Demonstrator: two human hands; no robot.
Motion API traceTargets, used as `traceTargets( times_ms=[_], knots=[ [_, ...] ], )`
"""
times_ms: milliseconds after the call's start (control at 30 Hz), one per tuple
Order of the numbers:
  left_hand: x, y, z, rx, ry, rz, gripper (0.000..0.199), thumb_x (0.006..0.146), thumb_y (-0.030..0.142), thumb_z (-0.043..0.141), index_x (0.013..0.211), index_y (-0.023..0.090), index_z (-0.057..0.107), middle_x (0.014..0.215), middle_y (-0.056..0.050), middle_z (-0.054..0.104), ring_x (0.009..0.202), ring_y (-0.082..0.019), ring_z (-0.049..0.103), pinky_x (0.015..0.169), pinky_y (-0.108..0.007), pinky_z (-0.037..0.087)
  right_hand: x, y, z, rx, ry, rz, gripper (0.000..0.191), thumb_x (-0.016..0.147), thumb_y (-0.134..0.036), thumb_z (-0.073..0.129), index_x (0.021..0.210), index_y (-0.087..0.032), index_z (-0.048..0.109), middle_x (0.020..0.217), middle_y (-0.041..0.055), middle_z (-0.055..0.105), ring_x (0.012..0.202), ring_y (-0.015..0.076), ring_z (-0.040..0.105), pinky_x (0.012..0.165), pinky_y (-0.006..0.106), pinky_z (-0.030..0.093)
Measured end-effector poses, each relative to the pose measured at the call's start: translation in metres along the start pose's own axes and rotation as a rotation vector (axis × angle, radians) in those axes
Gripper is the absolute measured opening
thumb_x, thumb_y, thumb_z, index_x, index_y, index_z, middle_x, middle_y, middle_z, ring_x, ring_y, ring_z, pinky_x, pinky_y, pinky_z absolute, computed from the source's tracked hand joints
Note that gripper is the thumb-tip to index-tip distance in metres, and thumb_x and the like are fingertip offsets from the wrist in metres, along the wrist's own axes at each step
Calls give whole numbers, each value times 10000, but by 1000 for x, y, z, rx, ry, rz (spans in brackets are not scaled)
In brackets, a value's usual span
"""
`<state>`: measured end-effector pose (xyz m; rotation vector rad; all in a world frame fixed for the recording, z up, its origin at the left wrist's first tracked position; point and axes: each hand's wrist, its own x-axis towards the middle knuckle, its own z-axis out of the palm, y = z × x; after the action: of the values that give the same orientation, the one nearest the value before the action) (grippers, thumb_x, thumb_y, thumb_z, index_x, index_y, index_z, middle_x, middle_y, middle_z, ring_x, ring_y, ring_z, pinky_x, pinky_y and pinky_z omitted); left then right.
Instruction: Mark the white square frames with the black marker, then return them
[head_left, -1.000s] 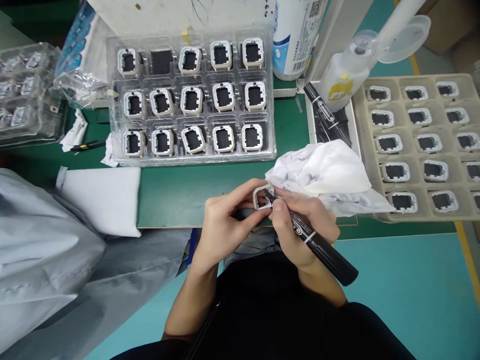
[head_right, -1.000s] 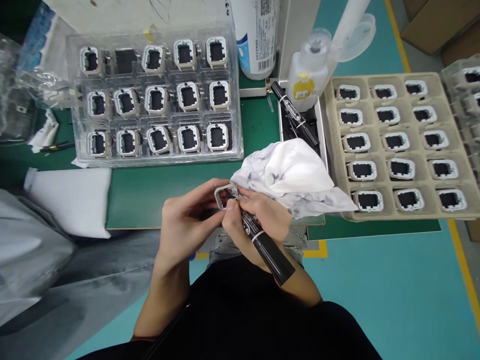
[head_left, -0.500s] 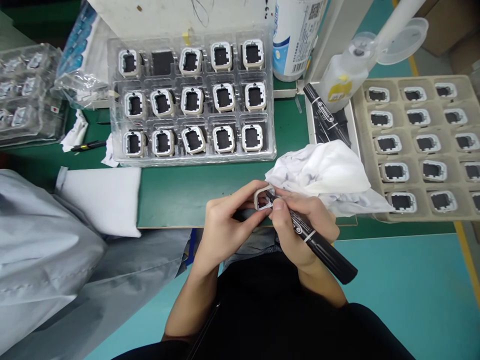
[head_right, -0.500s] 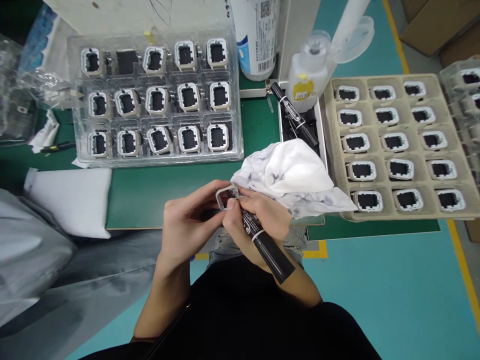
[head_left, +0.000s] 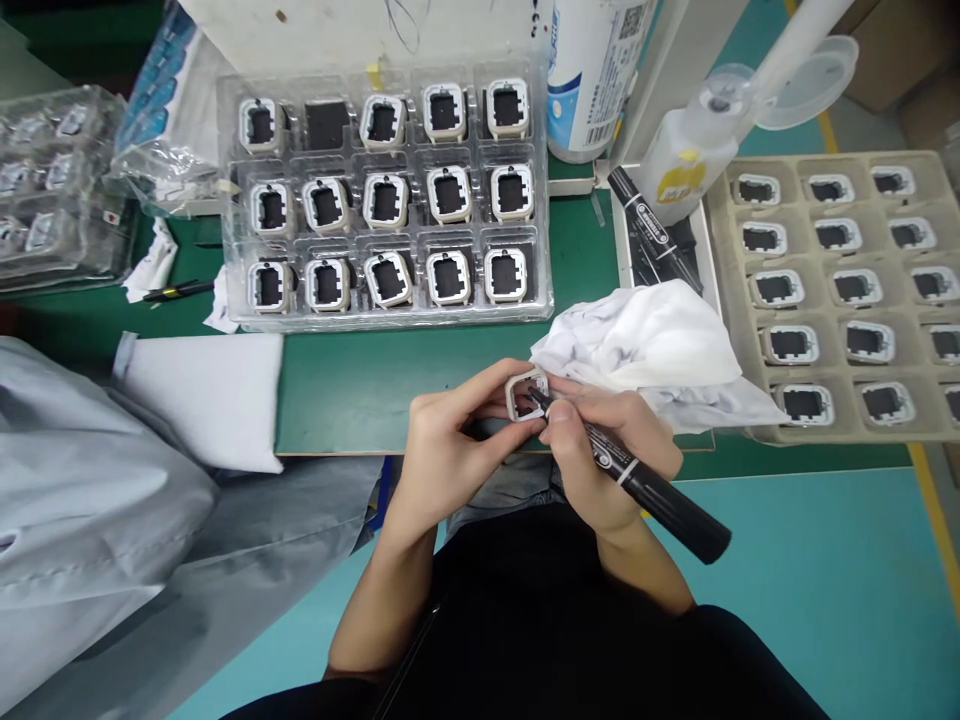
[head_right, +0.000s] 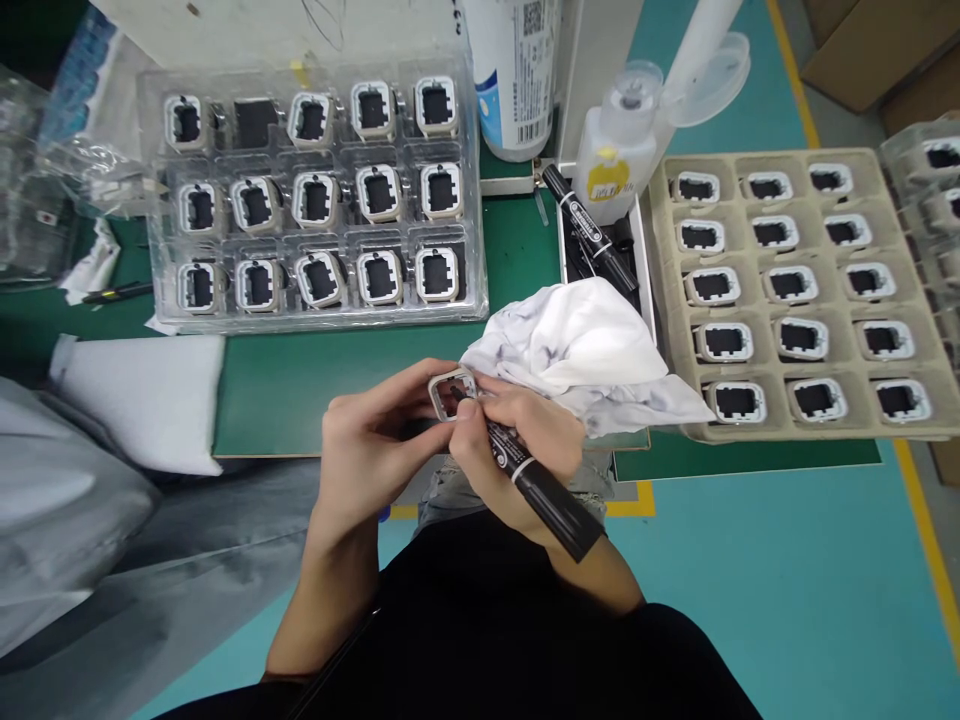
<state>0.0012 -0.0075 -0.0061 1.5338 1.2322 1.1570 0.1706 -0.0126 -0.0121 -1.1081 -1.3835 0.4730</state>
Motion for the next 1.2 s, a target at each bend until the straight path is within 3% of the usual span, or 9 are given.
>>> traceTargets(
  times_ms=[100, 300, 500, 700, 933, 1200],
  knots=[
    [1, 1, -1, -48, -10, -39, 479, 914, 215, 1028, 1371, 226, 886, 1103, -15, 922, 968, -236, 911, 939, -289, 772, -3, 3, -1, 44, 1, 54, 119, 1061, -213, 808, 1006, -284, 729, 881, -27, 877, 1014, 274, 940, 882, 408, 809],
    [2, 1, -2, -68, -19, -62, 503, 914, 252, 1036, 1394, 232, 887, 1124, -29, 926, 976, -247, 916, 950, -313, 783, -5, 3, 1, 11, 37, 20, 128, 1051, -212, 822, 1007, -287, 728, 858, -27, 875, 986, 282, 941, 876, 427, 819],
    [5, -1, -4, -65, -52, -74, 571, 906, 382, 1055, 1424, 220, 881, 1130, -50, 929, 916, -240, 902, 908, -320, 791, -6, 5, 3, 109, 70, -45, 128, 1050, -169, 788, 1084, -278, 731, 915, -13, 891, 897, 287, 932, 996, 568, 829],
    [6, -5, -8, -67, -87, -98, 624, 937, 406, 1032, 1505, 229, 846, 1208, -75, 925, 922, -235, 900, 905, -316, 780, 0, 2, 2, 149, 55, -106, 167, 1001, -105, 779, 1052, -257, 731, 787, -47, 808, 698, 225, 858, 1007, 549, 831],
    [9, -3, -8, -21, -132, -41, 684, 975, 324, 997, 1620, 271, 776, 1024, -31, 892, 803, -191, 834, 824, -297, 737, 2, 1, 1, 98, 47, -156, 211, 999, -103, 764, 1100, -281, 713, 792, -69, 797, 653, 195, 819, 1024, 543, 828],
    [6, -4, -2, 46, -46, -6, 580, 1001, 297, 954, 1565, 298, 815, 1081, -37, 876, 825, -176, 787, 854, -291, 703, 3, 1, 3, 56, 66, -190, 186, 1005, -101, 751, 1087, -264, 716, 752, -52, 788, 658, 212, 836, 972, 526, 841]
  ],
)
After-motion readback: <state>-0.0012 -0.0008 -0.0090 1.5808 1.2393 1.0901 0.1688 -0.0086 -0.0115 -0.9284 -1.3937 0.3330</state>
